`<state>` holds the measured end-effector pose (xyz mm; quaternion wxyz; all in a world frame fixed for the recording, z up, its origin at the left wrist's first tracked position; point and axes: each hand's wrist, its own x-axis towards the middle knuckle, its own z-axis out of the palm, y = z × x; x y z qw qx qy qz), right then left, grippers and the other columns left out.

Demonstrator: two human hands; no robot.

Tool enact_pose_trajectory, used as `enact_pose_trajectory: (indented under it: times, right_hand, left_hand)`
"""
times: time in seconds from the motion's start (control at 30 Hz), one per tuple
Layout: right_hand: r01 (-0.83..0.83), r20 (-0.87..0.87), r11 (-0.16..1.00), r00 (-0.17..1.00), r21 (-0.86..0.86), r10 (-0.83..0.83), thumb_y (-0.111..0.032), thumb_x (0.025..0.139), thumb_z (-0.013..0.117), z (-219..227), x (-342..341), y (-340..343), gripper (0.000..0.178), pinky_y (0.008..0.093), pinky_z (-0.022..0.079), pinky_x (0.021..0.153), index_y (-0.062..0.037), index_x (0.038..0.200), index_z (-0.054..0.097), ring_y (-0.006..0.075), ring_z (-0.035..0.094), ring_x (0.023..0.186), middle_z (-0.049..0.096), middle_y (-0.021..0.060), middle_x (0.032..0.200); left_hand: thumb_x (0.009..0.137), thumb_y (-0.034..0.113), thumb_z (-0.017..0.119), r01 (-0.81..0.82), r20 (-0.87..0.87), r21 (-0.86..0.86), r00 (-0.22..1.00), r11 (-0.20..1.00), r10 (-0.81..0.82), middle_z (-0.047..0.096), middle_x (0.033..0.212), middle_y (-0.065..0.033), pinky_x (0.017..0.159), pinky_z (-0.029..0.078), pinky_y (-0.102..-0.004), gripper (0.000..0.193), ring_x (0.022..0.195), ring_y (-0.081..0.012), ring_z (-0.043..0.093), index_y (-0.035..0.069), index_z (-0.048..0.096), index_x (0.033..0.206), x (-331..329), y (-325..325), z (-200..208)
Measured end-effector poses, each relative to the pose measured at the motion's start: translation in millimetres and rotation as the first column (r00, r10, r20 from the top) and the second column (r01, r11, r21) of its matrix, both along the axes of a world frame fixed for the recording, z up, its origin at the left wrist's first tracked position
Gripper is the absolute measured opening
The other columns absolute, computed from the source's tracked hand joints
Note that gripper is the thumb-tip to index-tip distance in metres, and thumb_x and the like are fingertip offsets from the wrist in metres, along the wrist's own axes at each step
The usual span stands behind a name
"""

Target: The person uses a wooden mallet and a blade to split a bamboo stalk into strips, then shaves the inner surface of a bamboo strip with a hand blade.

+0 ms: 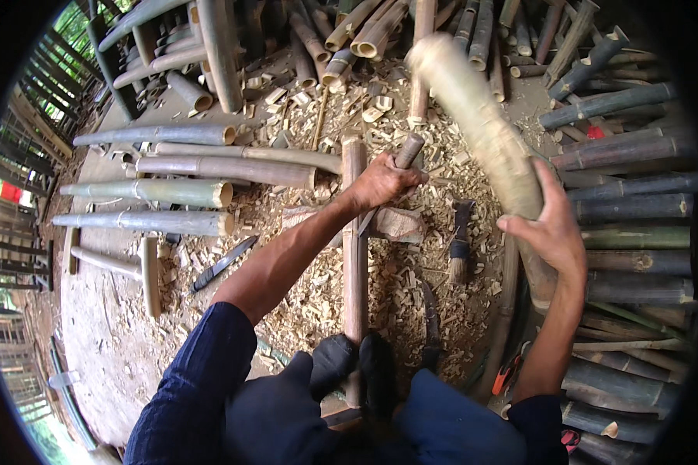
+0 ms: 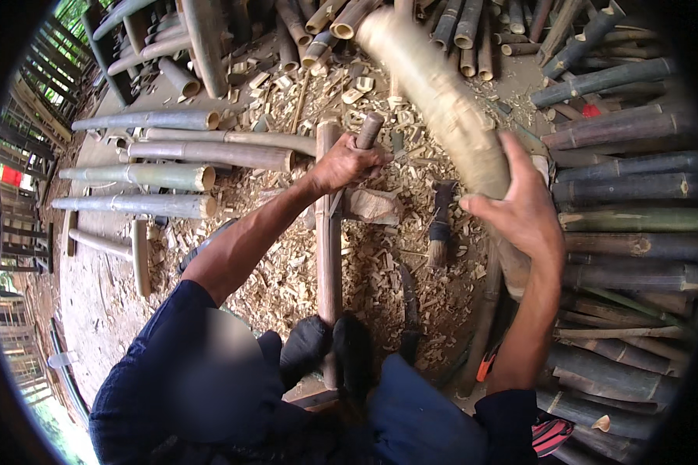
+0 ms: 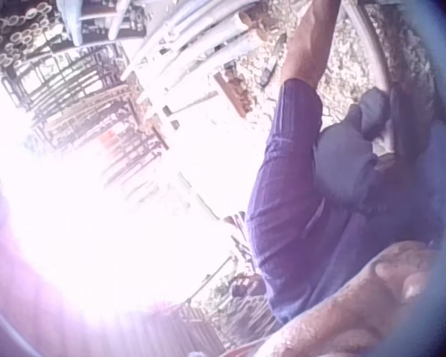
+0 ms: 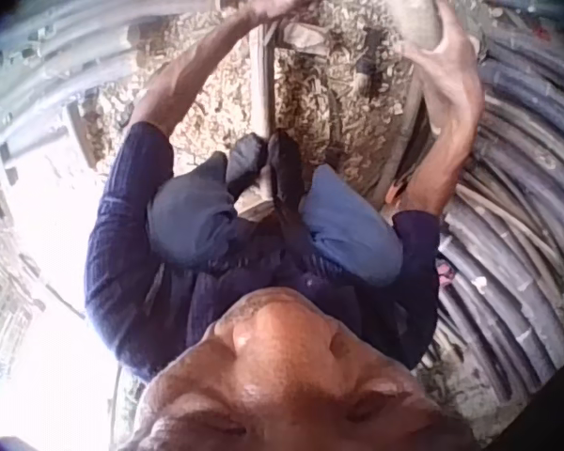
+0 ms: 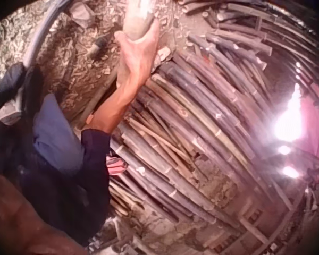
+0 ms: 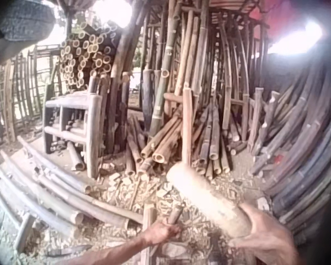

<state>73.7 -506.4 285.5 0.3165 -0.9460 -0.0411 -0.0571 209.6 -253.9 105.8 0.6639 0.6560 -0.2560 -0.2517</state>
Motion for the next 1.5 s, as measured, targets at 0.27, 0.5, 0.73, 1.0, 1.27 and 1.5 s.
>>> enact_pose_trajectory:
  times: [0.27, 0.5, 0.73, 1.0, 1.27, 1.5]
  right_hand:
    - [0.191, 0.056, 0.819, 0.964, 0.541, -0.262, -0.016, 0.074, 0.075, 24, -19, -5, 0.083, 0.0347, 0.054, 0.085, 0.0014, 0.148, 0.042, 0.0225, 0.064, 0.096, 0.061, 0.0145, 0.117]
    - [0.357, -0.11, 0.696, 0.921, 0.622, -0.374, -0.015, 0.074, 0.075, -8, -71, -14, 0.086, 0.036, 0.055, 0.076, 0.001, 0.15, 0.039, 0.0223, 0.064, 0.084, 0.06, 0.015, 0.114]
    - [0.356, -0.2, 0.705, 0.933, 0.613, -0.297, -0.015, 0.074, 0.075, -49, -66, -6, 0.089, 0.0349, 0.05, 0.094, 0.0027, 0.153, 0.036, 0.0224, 0.06, 0.107, 0.057, 0.0144, 0.128]
    - [0.335, -0.198, 0.739, 0.942, 0.585, -0.27, -0.015, 0.074, 0.076, -52, -61, 1, 0.091, 0.035, 0.047, 0.101, 0.0035, 0.153, 0.036, 0.0234, 0.056, 0.117, 0.055, 0.0141, 0.133]
    - [0.278, -0.13, 0.738, 0.959, 0.615, -0.253, -0.013, 0.075, 0.076, -39, -46, 5, 0.09, 0.0344, 0.054, 0.09, 0.0031, 0.153, 0.036, 0.0224, 0.062, 0.104, 0.057, 0.0154, 0.13]
    - [0.225, 0.127, 0.849, 0.939, 0.479, -0.321, -0.02, 0.079, 0.08, -21, 13, 18, 0.081, 0.0393, 0.052, 0.096, 0.0036, 0.146, 0.043, 0.0292, 0.065, 0.107, 0.063, 0.0209, 0.124]
  left_hand:
    - [0.109, 0.035, 0.049, -0.254, -0.096, 0.68, 0.899, 0.688, 0.427, 0.06, 0.077, -0.0092, 0.039, 0.043, -0.0269, 0.041, 0.053, -0.01, 0.051, -0.003, 0.065, 0.108, 28, -68, -20]
    - [0.097, 0.046, 0.066, 0.176, -0.165, 0.202, 0.976, 0.963, -0.143, 0.069, 0.089, -0.0105, 0.077, 0.057, -0.0441, 0.039, 0.075, -0.0138, 0.061, 0.008, 0.07, 0.09, -15, -70, 52]
    - [0.09, 0.036, 0.075, -0.106, -0.22, -0.072, 0.971, 0.992, 0.088, 0.049, 0.058, 0.0049, 0.04, 0.029, -0.0261, 0.031, 0.043, -0.0052, 0.036, 0.015, 0.06, 0.074, 76, 2, 46]
    - [0.091, 0.031, 0.075, -0.076, -0.235, -0.071, 0.97, 0.995, 0.058, 0.045, 0.053, 0.0056, 0.04, 0.023, -0.0271, 0.034, 0.04, -0.0049, 0.031, 0.012, 0.059, 0.069, 74, 4, 54]
    - [0.09, 0.031, 0.078, -0.1, -0.188, -0.092, 0.979, 0.991, 0.082, 0.051, 0.056, 0.004, 0.039, 0.03, -0.0247, 0.034, 0.041, -0.0052, 0.041, 0.012, 0.06, 0.068, 73, 4, 51]
    - [0.089, 0.033, 0.077, -0.098, -0.099, -0.024, 0.991, 0.995, 0.096, 0.058, 0.062, 0.0013, 0.041, 0.034, -0.0247, 0.033, 0.045, -0.0063, 0.046, 0.009, 0.064, 0.07, 69, -2, 43]
